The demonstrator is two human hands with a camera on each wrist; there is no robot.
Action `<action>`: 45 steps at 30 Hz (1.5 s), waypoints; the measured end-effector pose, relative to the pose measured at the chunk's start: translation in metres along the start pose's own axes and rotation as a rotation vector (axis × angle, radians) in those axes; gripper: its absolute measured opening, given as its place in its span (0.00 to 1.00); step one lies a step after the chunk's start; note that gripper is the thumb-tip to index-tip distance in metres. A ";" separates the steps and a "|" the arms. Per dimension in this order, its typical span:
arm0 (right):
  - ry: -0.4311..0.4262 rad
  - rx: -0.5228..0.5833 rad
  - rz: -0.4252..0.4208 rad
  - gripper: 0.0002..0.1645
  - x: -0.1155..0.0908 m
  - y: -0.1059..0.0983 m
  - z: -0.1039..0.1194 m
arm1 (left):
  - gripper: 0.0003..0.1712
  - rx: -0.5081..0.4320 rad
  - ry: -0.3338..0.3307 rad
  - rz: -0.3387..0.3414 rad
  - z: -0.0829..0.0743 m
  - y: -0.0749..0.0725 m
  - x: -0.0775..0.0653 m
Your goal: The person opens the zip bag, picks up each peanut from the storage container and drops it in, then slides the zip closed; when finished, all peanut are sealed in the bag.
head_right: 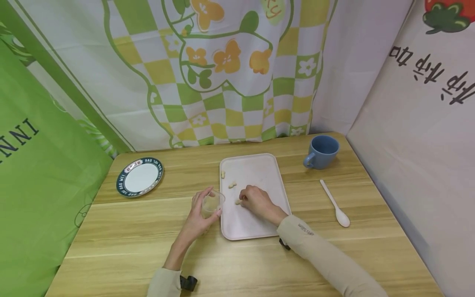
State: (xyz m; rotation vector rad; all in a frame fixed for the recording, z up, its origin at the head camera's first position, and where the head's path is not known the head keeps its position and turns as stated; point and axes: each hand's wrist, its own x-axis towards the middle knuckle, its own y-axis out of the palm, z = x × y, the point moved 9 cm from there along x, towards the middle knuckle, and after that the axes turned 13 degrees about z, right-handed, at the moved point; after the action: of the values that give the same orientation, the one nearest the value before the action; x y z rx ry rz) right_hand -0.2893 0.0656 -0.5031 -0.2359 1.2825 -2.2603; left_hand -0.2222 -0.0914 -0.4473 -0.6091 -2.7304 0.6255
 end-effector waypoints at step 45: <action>-0.501 0.099 -0.153 0.10 -0.028 -0.060 0.095 | 0.43 0.013 -0.013 0.037 0.018 0.009 0.004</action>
State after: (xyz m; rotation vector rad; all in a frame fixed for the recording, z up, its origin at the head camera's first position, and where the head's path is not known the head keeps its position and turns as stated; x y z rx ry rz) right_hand -0.2499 0.0344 -0.3990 -0.8284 0.9094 -2.1835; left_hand -0.2293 -0.0890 -0.4667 -0.6558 -2.7305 0.6576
